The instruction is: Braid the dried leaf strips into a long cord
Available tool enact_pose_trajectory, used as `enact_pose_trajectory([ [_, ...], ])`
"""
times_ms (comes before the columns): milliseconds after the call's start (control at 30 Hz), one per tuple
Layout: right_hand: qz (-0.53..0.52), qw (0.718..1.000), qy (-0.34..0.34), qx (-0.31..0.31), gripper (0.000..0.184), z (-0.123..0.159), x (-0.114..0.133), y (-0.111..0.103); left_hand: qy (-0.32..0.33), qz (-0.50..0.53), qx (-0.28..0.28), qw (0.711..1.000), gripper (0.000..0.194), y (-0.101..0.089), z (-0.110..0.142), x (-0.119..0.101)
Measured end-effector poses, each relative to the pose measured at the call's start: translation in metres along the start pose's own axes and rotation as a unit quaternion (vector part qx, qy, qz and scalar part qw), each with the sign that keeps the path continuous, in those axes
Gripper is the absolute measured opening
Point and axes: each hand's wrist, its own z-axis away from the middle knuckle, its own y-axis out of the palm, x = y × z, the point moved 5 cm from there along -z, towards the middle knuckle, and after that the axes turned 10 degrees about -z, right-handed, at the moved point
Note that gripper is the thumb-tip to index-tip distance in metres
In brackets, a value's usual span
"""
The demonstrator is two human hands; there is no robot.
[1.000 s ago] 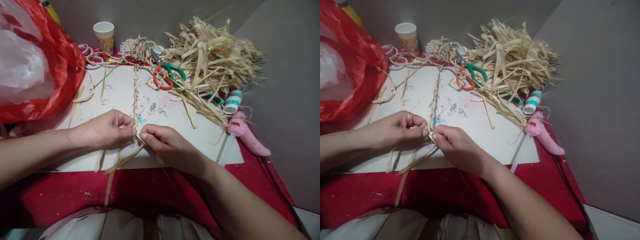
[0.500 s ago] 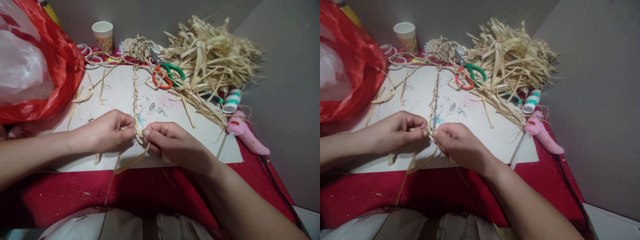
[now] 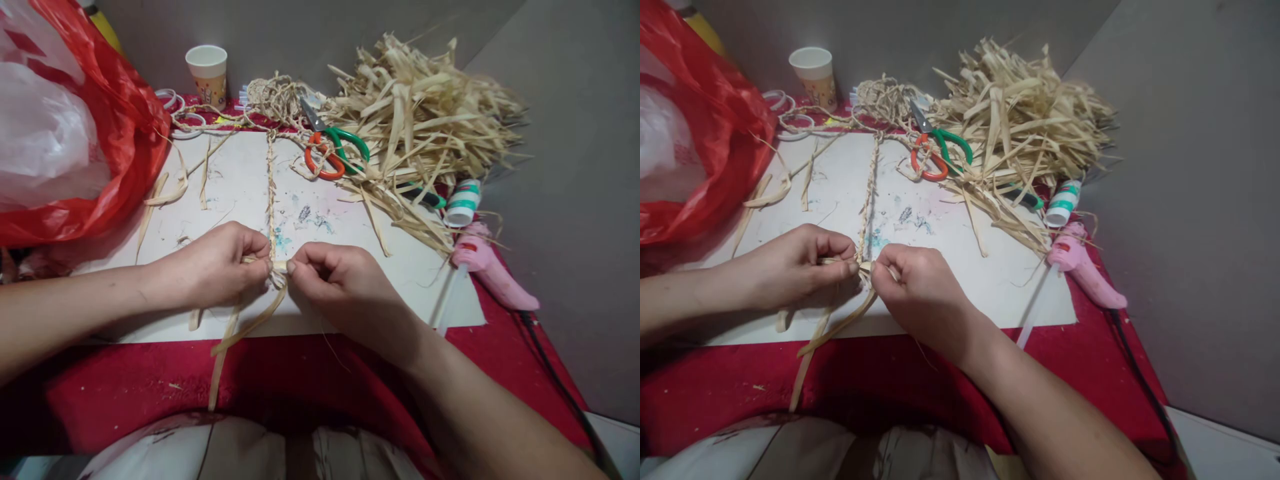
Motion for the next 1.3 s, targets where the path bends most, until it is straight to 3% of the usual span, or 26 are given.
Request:
enact_pose_trajectory([
  [100, -0.066, 0.997, 0.043, -0.006, 0.027, 0.006, 0.000, 0.004, -0.008, 0.005, -0.017, 1.000, 0.018, 0.001, 0.000, -0.004],
  [167, -0.072, 0.997, 0.031, -0.006, 0.029, 0.010, 0.003, 0.009, -0.023, 0.030, -0.020, 0.999, 0.020, 0.003, 0.000, -0.005],
  [333, 0.102, 0.991, -0.087, -0.032, 0.029, 0.020, 0.010, 0.020, -0.062, 0.129, -0.005, 0.990, 0.023, 0.010, 0.003, 0.001],
  [533, 0.296, 0.950, -0.097, -0.028, 0.021, 0.023, 0.010, 0.027, -0.084, 0.204, -0.021, 0.975, 0.021, 0.014, 0.004, 0.010],
  [733, 0.355, 0.929, -0.104, 0.015, 0.020, 0.025, 0.015, 0.037, -0.098, 0.277, -0.033, 0.955, 0.014, 0.015, 0.004, 0.013],
  [900, 0.253, 0.949, -0.122, 0.145, 0.026, 0.035, 0.021, 0.042, -0.111, 0.268, -0.032, 0.956, 0.015, 0.008, 0.008, 0.011],
  [967, 0.170, 0.968, -0.101, 0.156, 0.034, 0.039, 0.027, 0.030, -0.112, 0.256, -0.036, 0.959, 0.014, 0.003, 0.011, 0.011],
  [1067, 0.048, 0.996, -0.070, 0.041, 0.040, 0.041, 0.037, -0.004, -0.108, 0.232, -0.041, 0.966, 0.015, -0.007, 0.014, 0.011],
  [1167, -0.013, 0.997, -0.044, -0.067, 0.036, 0.035, 0.039, -0.032, -0.107, 0.215, -0.042, 0.970, 0.016, -0.017, 0.018, 0.012],
  [1233, -0.005, 0.997, -0.023, -0.079, 0.028, 0.025, 0.033, -0.034, -0.105, 0.214, -0.052, 0.970, 0.016, -0.024, 0.021, 0.012],
  [1300, 0.030, 0.998, -0.006, -0.053, 0.018, 0.012, 0.023, -0.025, -0.101, 0.214, -0.061, 0.970, 0.015, -0.030, 0.024, 0.012],
])
